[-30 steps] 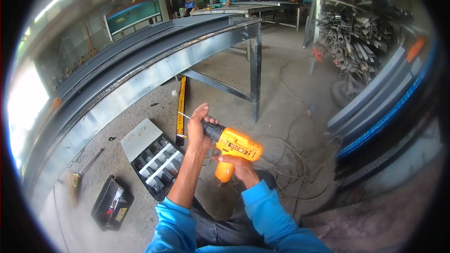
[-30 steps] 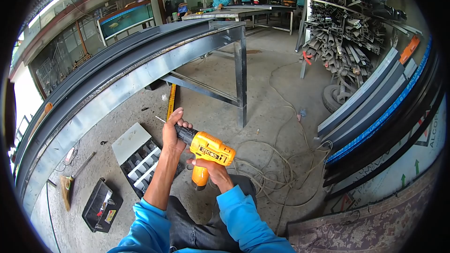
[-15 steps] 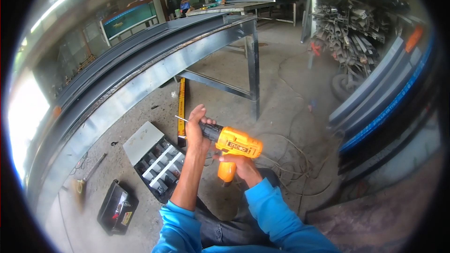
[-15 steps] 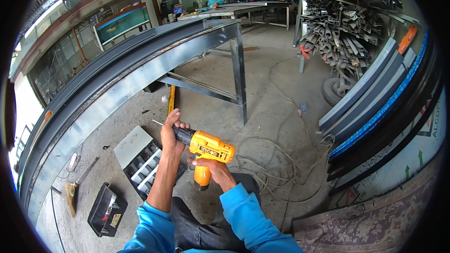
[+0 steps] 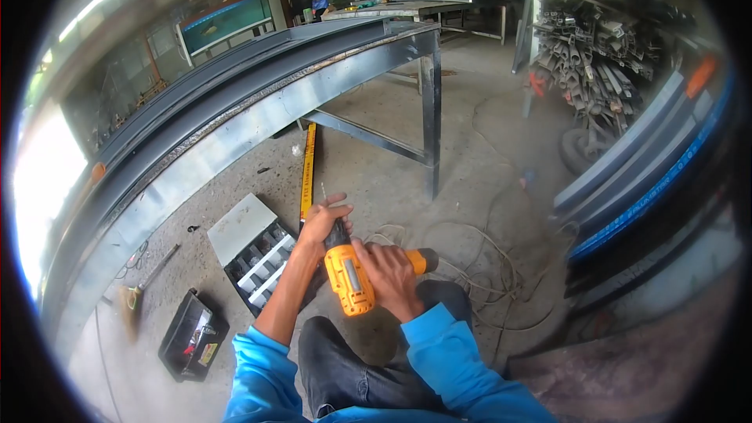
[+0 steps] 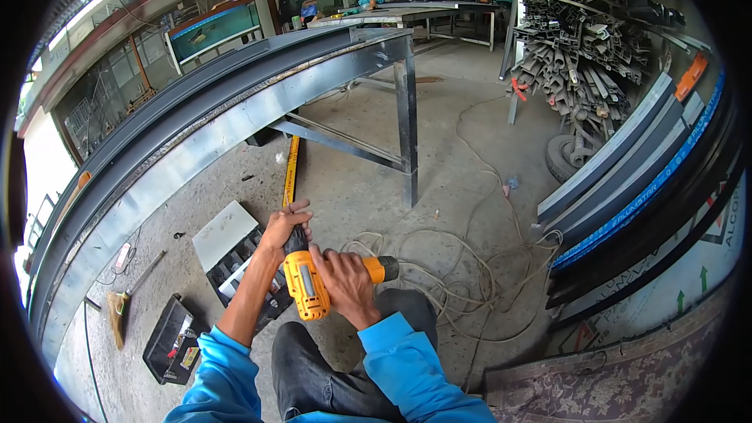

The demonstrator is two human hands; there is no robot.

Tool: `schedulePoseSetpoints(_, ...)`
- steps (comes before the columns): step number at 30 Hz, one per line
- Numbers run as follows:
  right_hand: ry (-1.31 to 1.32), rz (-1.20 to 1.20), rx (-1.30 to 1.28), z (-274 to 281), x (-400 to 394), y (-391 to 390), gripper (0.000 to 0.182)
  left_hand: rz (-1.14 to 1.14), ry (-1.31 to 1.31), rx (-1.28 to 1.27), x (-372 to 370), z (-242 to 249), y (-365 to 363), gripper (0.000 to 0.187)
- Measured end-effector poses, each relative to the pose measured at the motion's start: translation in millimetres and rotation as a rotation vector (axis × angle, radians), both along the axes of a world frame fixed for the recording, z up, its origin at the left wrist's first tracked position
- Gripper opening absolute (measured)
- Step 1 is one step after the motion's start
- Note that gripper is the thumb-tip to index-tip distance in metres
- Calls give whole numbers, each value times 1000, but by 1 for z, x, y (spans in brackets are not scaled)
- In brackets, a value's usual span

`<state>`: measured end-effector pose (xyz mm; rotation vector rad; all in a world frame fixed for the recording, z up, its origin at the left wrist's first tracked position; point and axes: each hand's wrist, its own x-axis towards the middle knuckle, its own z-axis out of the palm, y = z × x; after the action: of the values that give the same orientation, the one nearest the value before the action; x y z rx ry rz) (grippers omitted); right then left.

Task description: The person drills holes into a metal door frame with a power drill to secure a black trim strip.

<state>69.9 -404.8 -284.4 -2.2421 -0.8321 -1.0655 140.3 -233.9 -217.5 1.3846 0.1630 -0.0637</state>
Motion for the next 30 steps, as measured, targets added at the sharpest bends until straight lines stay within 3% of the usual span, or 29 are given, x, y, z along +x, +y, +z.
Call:
schedulePoseSetpoints(3, 72, 59, -62, -3, -4, 8, 72, 41, 16, -155, -15, -5, 13, 56)
schedulePoseSetpoints(5, 121, 102, -88, -1, -8, 8, 72, 101, 32, -109, -17, -11, 17, 48)
schedulePoseSetpoints(6, 37, 10, -269, -4, -6, 9, 72, 110, 13, -26, -17, -15, 18, 49)
schedulePoseSetpoints(11, 31, -17, -368, -11, -8, 17, 71, 170, -1, 137, -24, -29, 31, 50)
schedulePoseSetpoints(14, 252, 222, -64, -11, -5, 19, 78, 138, 77, -390, -30, -37, 40, 16)
schedulePoseSetpoints(15, 248, 208, -71, -17, -4, 20, 78, 142, 74, -476, -31, -42, 42, 13)
schedulePoseSetpoints(17, 284, 280, -33, -11, -4, 22, 78, 103, 46, -613, -30, -60, 51, 15)
schedulePoseSetpoints(18, 319, 259, -85, -4, -8, 19, 72, 102, 44, -612, -30, -69, 53, 15)
schedulePoseSetpoints(21, 348, 306, -104, -17, -7, 22, 76, 58, 15, -655, -42, -87, 52, 19)
schedulePoseSetpoints(22, 354, 320, -95, -16, -10, 23, 76, 148, 92, -696, -52, -87, 43, 24)
schedulePoseSetpoints(23, 521, 364, -146, -11, -14, 21, 75, 242, 165, -733, -63, -89, 43, 29)
schedulePoseSetpoints(24, 681, 409, -197, -7, -15, 21, 75, 191, 162, -811, -63, -119, 59, 30)
schedulePoseSetpoints(25, 672, 426, -182, -10, -15, 22, 75, 204, 96, -859, -59, -148, 75, 28)
schedulePoseSetpoints(27, 553, 438, -194, -24, -18, 30, 72, 347, 59, -904, -69, -125, 60, 24)
schedulePoseSetpoints(30, 562, 426, -211, -16, -32, 33, 71, 265, -28, -942, -77, -128, 56, 28)
